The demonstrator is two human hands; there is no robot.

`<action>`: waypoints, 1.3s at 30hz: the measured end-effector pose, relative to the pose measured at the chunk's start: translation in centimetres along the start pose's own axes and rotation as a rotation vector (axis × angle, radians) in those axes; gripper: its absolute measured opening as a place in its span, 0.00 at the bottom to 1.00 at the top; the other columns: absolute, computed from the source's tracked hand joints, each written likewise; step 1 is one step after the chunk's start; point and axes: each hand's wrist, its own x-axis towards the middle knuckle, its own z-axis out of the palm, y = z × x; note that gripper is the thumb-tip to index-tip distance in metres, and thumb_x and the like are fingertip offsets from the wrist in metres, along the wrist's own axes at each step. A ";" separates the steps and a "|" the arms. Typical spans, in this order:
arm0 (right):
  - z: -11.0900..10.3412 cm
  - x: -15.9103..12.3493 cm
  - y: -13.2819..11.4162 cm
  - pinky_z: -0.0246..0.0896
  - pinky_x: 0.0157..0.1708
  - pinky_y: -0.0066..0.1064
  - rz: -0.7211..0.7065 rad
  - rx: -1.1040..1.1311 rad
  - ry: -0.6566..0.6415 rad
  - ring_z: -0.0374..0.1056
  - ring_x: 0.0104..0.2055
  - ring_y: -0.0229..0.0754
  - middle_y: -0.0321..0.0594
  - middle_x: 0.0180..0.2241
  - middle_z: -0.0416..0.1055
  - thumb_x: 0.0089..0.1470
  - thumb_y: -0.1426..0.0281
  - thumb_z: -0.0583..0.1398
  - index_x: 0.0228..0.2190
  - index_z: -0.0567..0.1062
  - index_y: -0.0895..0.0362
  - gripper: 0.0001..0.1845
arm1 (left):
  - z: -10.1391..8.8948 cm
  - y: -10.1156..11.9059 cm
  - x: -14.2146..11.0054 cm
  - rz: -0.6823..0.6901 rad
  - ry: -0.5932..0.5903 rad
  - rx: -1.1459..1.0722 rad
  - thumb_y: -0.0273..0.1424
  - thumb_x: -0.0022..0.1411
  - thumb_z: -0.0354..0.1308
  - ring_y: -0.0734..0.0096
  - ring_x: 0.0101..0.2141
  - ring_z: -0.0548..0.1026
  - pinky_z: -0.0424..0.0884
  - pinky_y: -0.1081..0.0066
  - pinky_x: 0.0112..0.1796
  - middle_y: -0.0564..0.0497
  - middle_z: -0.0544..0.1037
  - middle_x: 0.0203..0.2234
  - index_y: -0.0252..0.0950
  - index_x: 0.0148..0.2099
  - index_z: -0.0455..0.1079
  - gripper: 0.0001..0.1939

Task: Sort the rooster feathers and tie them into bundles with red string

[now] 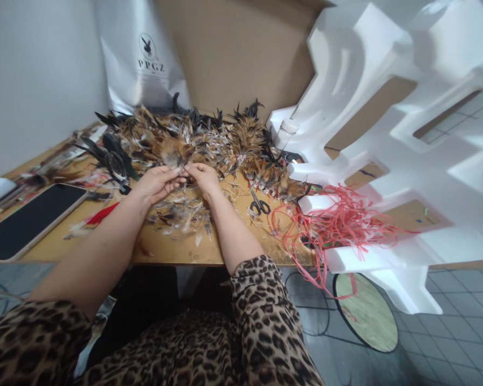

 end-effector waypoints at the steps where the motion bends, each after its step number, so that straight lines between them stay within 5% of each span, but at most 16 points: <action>1: -0.1 0.0 -0.1 0.51 0.21 0.21 -0.005 0.001 0.009 0.56 0.19 0.28 0.30 0.17 0.66 0.36 0.60 0.65 0.22 0.70 0.59 0.16 | -0.1 0.0 0.0 -0.009 -0.006 -0.015 0.24 0.51 0.62 0.75 0.25 0.76 0.70 0.82 0.23 0.42 0.79 0.28 0.26 0.34 0.74 0.07; 18: 0.4 -0.3 -0.2 0.56 0.28 0.23 -0.180 -0.166 0.055 0.58 0.24 0.29 0.30 0.20 0.66 0.39 0.62 0.62 0.22 0.71 0.59 0.12 | 0.1 0.0 0.1 -0.083 0.036 0.015 0.22 0.52 0.61 0.79 0.19 0.73 0.67 0.84 0.20 0.44 0.77 0.21 0.26 0.30 0.72 0.02; 27: -0.2 0.1 0.4 0.55 0.26 0.23 -0.114 -0.185 0.041 0.57 0.22 0.29 0.30 0.20 0.66 0.41 0.60 0.61 0.25 0.73 0.59 0.14 | 0.0 0.2 0.2 0.019 0.126 0.093 0.24 0.51 0.61 0.83 0.17 0.70 0.65 0.84 0.19 0.48 0.74 0.18 0.27 0.26 0.71 0.05; 39: -0.2 -0.3 1.4 0.59 0.36 0.29 -0.153 -1.170 0.023 0.67 0.32 0.39 0.39 0.29 0.74 0.47 0.62 0.56 0.27 0.75 0.56 0.11 | -0.7 0.3 0.7 0.066 0.238 -0.033 0.23 0.52 0.60 0.84 0.19 0.70 0.64 0.85 0.19 0.48 0.76 0.22 0.28 0.27 0.70 0.04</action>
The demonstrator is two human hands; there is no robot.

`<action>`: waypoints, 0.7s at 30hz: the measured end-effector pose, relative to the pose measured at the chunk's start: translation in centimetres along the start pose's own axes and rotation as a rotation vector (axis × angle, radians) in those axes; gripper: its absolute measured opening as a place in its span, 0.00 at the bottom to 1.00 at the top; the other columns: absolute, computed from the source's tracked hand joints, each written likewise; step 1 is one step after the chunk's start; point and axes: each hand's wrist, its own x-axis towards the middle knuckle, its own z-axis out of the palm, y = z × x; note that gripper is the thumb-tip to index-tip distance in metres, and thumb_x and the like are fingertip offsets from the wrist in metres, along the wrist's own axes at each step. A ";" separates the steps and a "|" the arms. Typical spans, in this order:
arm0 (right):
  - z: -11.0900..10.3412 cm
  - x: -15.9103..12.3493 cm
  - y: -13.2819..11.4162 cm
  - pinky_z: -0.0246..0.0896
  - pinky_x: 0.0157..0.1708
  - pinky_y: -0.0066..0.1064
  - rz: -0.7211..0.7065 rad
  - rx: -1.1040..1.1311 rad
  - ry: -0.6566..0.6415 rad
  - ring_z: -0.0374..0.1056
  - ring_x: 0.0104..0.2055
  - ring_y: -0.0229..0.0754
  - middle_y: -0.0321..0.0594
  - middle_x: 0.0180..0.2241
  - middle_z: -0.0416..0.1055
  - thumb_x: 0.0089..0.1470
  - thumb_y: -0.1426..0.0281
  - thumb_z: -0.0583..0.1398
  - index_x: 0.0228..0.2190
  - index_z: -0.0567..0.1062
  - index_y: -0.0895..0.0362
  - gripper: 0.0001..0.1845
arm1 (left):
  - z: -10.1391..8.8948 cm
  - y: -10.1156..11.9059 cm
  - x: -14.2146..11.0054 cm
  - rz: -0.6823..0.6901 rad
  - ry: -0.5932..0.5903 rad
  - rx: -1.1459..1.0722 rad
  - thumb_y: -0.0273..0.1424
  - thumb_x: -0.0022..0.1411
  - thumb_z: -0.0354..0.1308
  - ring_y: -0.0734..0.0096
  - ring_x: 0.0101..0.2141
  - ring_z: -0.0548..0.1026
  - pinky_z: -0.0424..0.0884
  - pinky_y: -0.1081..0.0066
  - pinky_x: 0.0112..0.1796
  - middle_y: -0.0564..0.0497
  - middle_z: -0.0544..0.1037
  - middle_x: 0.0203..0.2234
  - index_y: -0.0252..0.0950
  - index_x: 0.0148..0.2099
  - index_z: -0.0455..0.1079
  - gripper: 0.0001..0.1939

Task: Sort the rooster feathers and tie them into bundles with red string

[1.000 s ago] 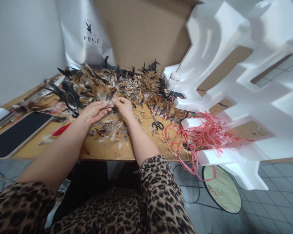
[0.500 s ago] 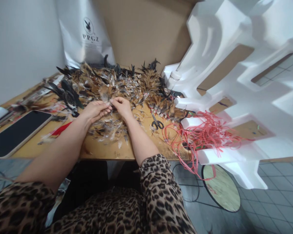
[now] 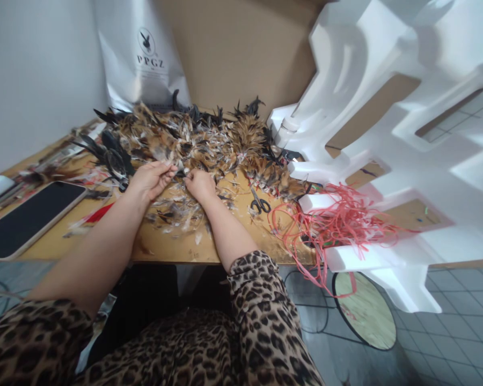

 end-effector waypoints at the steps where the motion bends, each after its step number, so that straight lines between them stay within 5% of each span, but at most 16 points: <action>1: 0.0 0.1 0.0 0.59 0.36 0.29 -0.003 -0.009 0.011 0.67 0.33 0.39 0.39 0.30 0.74 0.48 0.65 0.56 0.27 0.75 0.56 0.10 | 0.1 0.1 -0.1 -0.003 0.005 -0.003 0.23 0.52 0.60 0.84 0.18 0.70 0.64 0.85 0.19 0.48 0.76 0.22 0.28 0.27 0.69 0.04; 4: 0.2 0.8 0.9 0.59 0.36 0.28 0.014 0.100 0.070 0.67 0.32 0.38 0.38 0.29 0.74 0.47 0.68 0.55 0.27 0.75 0.57 0.10 | 0.1 0.2 -0.2 -0.005 0.009 -0.018 0.23 0.53 0.60 0.84 0.18 0.70 0.64 0.85 0.19 0.48 0.76 0.22 0.28 0.28 0.69 0.04; 12: -0.6 1.9 2.4 0.51 0.21 0.22 0.172 0.853 0.129 0.55 0.17 0.29 0.29 0.14 0.63 0.44 0.66 0.59 0.23 0.72 0.60 0.08 | 0.3 0.3 -0.3 -0.105 -0.016 -0.059 0.20 0.56 0.55 0.82 0.20 0.72 0.65 0.85 0.18 0.45 0.77 0.24 0.26 0.29 0.68 0.04; 21: -0.1 1.0 0.2 0.54 0.24 0.22 0.086 1.089 0.193 0.57 0.19 0.28 0.28 0.17 0.64 0.42 0.66 0.62 0.25 0.71 0.60 0.09 | 0.6 -0.1 -0.7 -0.303 -0.167 -0.128 0.18 0.55 0.55 0.76 0.22 0.75 0.67 0.85 0.18 0.43 0.77 0.24 0.26 0.32 0.70 0.03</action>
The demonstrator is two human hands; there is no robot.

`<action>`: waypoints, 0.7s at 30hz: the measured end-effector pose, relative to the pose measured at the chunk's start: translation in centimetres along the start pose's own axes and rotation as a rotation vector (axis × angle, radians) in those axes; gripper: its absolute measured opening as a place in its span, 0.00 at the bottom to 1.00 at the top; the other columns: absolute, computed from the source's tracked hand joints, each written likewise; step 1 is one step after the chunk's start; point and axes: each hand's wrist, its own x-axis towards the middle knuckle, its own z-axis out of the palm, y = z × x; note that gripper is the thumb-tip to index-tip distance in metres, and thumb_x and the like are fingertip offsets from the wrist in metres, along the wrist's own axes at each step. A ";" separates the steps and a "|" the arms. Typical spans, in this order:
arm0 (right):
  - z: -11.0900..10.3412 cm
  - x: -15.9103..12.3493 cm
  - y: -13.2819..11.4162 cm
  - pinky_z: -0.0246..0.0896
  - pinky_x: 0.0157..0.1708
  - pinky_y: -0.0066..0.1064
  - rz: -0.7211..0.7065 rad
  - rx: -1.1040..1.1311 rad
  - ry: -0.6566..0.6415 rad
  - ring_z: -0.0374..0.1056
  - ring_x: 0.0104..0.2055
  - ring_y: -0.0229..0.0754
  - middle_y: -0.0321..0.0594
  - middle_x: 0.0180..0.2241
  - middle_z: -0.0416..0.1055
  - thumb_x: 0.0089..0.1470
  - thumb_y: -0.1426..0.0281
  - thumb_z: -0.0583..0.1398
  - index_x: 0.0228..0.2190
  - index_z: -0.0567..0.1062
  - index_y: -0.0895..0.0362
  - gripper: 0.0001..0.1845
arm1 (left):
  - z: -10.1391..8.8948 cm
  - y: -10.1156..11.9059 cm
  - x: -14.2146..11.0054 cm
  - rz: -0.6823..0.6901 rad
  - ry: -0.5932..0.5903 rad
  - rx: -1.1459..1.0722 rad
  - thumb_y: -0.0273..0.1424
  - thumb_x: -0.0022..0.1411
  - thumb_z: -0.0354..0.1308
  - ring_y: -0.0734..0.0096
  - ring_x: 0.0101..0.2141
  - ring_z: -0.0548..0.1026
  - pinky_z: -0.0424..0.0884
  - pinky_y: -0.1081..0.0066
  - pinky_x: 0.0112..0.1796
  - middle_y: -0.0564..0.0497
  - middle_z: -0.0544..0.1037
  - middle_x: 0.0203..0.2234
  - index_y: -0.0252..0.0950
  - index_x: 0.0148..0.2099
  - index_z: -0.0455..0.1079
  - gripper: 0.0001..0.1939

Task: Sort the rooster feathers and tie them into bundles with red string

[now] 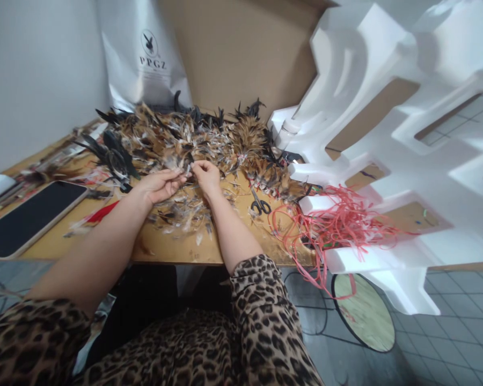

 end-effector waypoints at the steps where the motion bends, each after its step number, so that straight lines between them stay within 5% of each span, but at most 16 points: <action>1: 0.2 -0.1 0.1 0.55 0.25 0.23 -0.008 0.013 -0.005 0.58 0.20 0.29 0.29 0.18 0.65 0.42 0.66 0.62 0.25 0.71 0.60 0.10 | 0.1 0.0 -0.1 -0.011 -0.003 -0.006 0.18 0.56 0.55 0.77 0.22 0.75 0.67 0.85 0.18 0.44 0.77 0.24 0.25 0.33 0.70 0.04; 21: 0.6 -0.1 1.6 0.58 0.29 0.24 -0.271 -0.226 0.076 0.60 0.24 0.30 0.32 0.24 0.67 0.45 0.65 0.59 0.26 0.71 0.59 0.09 | 1.1 -0.2 -0.5 -0.092 0.102 -0.013 0.16 0.57 0.52 0.81 0.17 0.72 0.66 0.86 0.17 0.47 0.74 0.19 0.26 0.29 0.69 0.07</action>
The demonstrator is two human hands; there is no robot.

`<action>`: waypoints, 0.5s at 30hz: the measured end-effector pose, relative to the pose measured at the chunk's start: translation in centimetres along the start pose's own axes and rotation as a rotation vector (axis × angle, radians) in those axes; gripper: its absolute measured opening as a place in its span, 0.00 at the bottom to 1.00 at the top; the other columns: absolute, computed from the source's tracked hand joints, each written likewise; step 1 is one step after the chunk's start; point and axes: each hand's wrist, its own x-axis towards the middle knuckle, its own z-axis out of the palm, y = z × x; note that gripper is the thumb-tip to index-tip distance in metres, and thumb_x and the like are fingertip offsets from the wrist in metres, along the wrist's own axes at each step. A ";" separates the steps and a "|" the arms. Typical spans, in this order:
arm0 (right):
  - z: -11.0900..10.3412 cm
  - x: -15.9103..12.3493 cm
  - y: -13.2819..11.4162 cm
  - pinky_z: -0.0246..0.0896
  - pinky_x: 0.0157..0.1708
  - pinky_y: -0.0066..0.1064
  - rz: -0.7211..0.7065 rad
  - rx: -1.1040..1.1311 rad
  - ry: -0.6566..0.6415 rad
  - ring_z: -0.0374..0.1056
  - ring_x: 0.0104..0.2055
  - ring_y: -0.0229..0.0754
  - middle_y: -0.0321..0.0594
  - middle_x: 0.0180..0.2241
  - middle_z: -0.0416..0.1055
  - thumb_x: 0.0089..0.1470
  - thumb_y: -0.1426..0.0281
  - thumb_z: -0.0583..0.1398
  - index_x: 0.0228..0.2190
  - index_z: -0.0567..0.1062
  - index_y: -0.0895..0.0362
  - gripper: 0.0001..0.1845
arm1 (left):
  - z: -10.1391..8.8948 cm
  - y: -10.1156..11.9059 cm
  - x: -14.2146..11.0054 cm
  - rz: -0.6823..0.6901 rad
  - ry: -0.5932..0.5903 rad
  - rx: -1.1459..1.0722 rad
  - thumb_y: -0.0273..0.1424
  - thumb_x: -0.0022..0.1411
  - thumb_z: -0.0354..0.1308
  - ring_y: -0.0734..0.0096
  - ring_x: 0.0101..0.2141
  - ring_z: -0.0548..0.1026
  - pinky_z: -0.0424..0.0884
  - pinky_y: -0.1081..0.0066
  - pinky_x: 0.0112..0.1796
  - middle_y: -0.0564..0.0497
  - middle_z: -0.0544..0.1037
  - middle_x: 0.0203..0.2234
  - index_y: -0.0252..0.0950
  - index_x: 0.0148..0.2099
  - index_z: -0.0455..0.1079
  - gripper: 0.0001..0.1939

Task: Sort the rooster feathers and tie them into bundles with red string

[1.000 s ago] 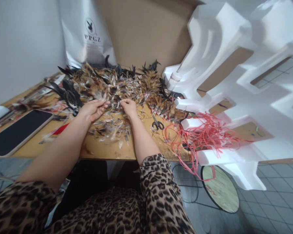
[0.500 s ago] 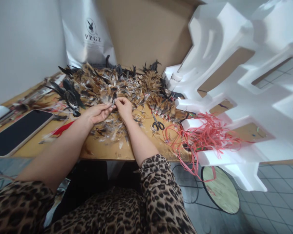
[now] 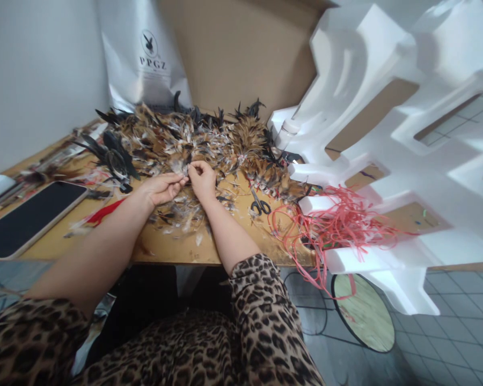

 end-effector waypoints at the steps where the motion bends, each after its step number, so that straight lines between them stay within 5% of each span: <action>1: 0.0 0.0 0.0 0.58 0.29 0.24 -0.004 -0.010 0.000 0.59 0.24 0.31 0.32 0.24 0.67 0.46 0.65 0.59 0.26 0.71 0.59 0.09 | 0.0 0.0 0.0 -0.001 0.006 0.000 0.15 0.57 0.52 0.81 0.17 0.72 0.66 0.86 0.17 0.47 0.74 0.19 0.26 0.28 0.68 0.07; 6: 0.0 -0.2 -0.3 0.59 0.32 0.25 0.012 -0.008 -0.008 0.60 0.26 0.31 0.32 0.24 0.67 0.45 0.64 0.59 0.26 0.71 0.59 0.09 | 0.0 0.0 0.1 0.010 0.007 0.029 0.14 0.56 0.51 0.82 0.16 0.70 0.66 0.86 0.18 0.47 0.73 0.17 0.26 0.26 0.67 0.09; 15: 0.3 -0.6 -1.3 0.58 0.28 0.23 0.275 0.246 -0.131 0.60 0.22 0.29 0.30 0.20 0.67 0.40 0.62 0.63 0.24 0.71 0.59 0.13 | -0.9 -0.6 1.1 0.267 -0.013 0.152 0.19 0.52 0.59 0.82 0.18 0.71 0.68 0.84 0.21 0.48 0.74 0.17 0.26 0.25 0.69 0.05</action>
